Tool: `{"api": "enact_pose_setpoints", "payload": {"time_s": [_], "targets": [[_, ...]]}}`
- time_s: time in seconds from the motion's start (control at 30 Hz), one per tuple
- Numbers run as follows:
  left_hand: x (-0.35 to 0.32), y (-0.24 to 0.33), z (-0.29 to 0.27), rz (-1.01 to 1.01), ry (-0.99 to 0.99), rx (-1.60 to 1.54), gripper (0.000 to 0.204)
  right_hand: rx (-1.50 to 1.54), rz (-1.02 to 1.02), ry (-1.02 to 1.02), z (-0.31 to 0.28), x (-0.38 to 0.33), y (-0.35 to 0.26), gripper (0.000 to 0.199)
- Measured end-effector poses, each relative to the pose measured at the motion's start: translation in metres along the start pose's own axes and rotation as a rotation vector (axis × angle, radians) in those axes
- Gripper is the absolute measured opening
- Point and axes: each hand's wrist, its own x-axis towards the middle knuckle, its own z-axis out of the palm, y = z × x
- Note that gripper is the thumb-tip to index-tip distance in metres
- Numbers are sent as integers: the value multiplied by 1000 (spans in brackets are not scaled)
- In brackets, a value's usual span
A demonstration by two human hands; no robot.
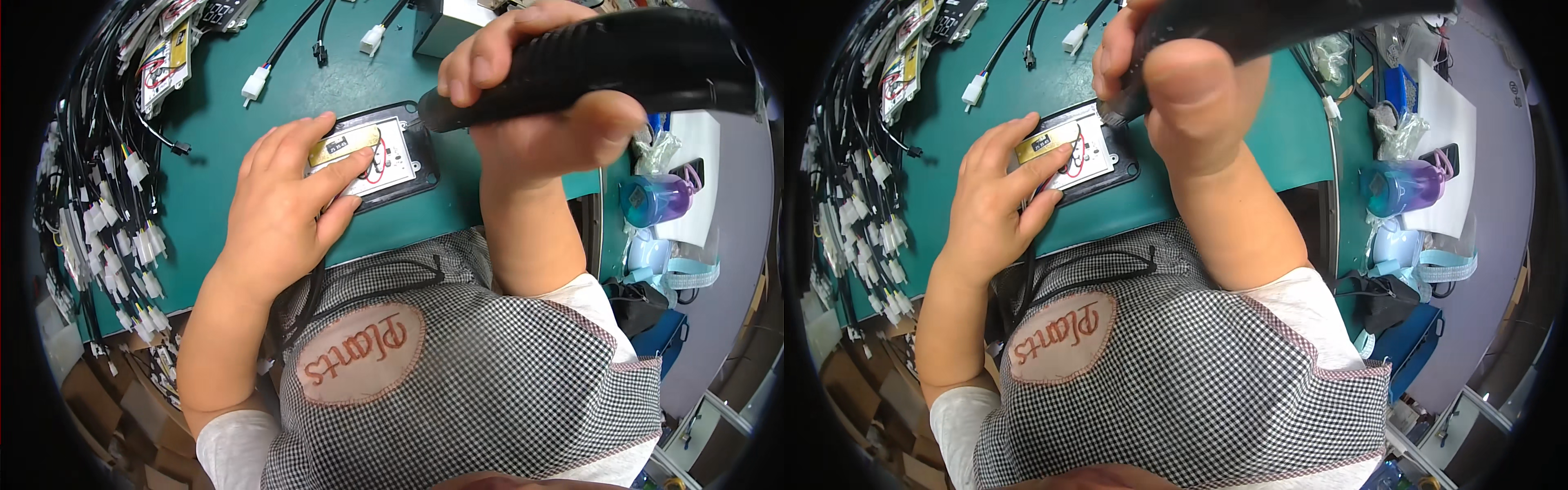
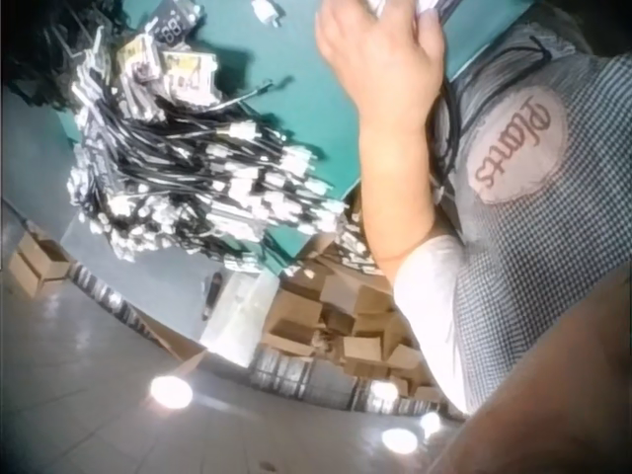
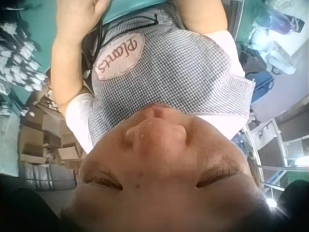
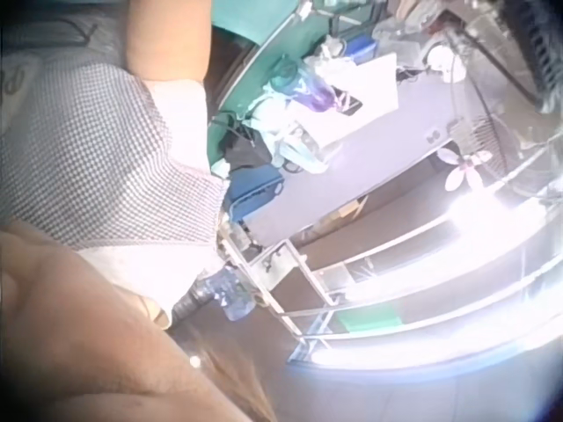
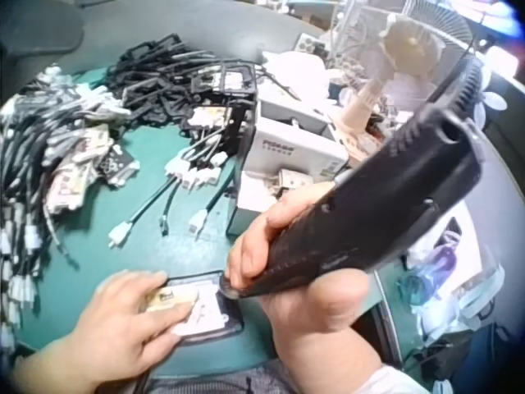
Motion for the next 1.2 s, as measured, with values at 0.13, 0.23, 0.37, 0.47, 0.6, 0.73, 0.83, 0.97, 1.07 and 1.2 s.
{"api": "enact_pose_setpoints", "payload": {"time_s": [0.13, 0.23, 0.37, 0.47, 0.6, 0.73, 0.83, 0.97, 1.07, 1.2], "targets": [[0, 0, 0, -2, 14, -10, 45, 52, 54, -1, 5, 0, 6, 88], [-1, 0, 0, -4, 18, -11, 45, -71, 131, -29, 7, -2, 7, 88], [-2, -1, 0, 2, 28, -17, 44, -152, 97, -188, -8, 9, 12, 78], [0, -1, 1, 8, 25, -18, 45, -165, 19, -142, -21, 7, 13, 80], [-2, -1, 1, -21, 15, -11, 46, -171, -173, -100, -41, 33, -23, 84], [-1, 0, -1, -13, -5, 0, 48, -309, -326, 66, -62, 72, -79, 90], [-1, -1, 1, -11, -2, -1, 48, -513, -528, 272, -2, 66, -59, 68], [-1, -2, 1, 4, -6, 1, 48, -373, -426, 386, 2, 69, -47, 64], [-3, -2, 1, 1, 7, 1, 47, -358, -268, 270, -2, 66, -51, 66], [-4, -4, 1, 13, 8, -6, 48, -163, -57, -237, -39, 40, -51, 85]]}}
